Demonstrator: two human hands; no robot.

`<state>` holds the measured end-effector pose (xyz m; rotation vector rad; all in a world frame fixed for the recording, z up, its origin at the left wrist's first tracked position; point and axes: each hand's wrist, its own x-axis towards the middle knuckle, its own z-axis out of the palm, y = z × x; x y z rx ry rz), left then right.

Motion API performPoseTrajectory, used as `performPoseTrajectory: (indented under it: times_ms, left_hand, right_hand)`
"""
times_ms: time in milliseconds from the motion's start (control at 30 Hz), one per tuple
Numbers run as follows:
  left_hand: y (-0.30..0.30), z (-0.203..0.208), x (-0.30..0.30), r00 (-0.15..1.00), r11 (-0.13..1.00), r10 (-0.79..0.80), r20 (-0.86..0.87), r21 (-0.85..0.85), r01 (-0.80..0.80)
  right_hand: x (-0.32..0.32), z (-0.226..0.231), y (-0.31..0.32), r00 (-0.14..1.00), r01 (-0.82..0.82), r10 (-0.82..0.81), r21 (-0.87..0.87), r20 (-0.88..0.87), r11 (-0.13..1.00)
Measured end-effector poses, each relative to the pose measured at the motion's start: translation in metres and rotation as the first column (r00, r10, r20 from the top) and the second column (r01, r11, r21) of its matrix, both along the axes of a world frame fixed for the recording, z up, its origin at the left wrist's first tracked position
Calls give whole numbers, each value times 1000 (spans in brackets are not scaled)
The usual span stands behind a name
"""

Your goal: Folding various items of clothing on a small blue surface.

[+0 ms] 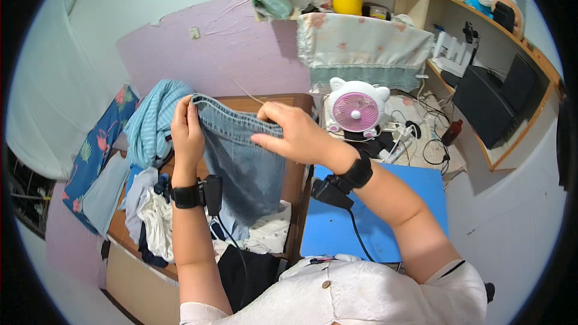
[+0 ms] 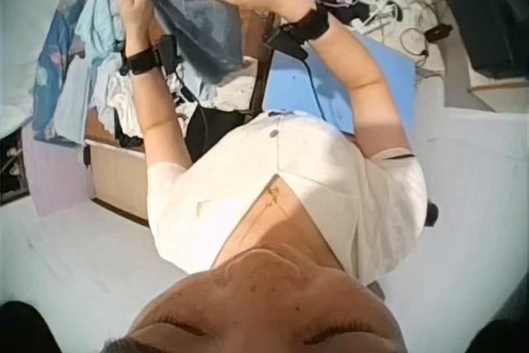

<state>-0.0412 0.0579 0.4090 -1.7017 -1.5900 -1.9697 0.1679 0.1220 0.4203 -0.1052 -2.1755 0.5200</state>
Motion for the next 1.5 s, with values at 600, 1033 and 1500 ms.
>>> performPoseTrajectory:
  times_ms: [600,1033,1500]
  left_hand:
    - [134,-15,349,554,576,-815,-168,-338,744]
    - [169,-220,295,678,424,-734,-35,-803,418]
    - [97,-300,202,812,521,-489,-318,-853,-21]
  right_hand:
    - [327,-73,-54,742,300,-652,-793,-154,530]
    - [460,-334,-45,-48,881,-765,-334,642,-335]
    - [358,-291,11,290,956,-786,-120,547,269]
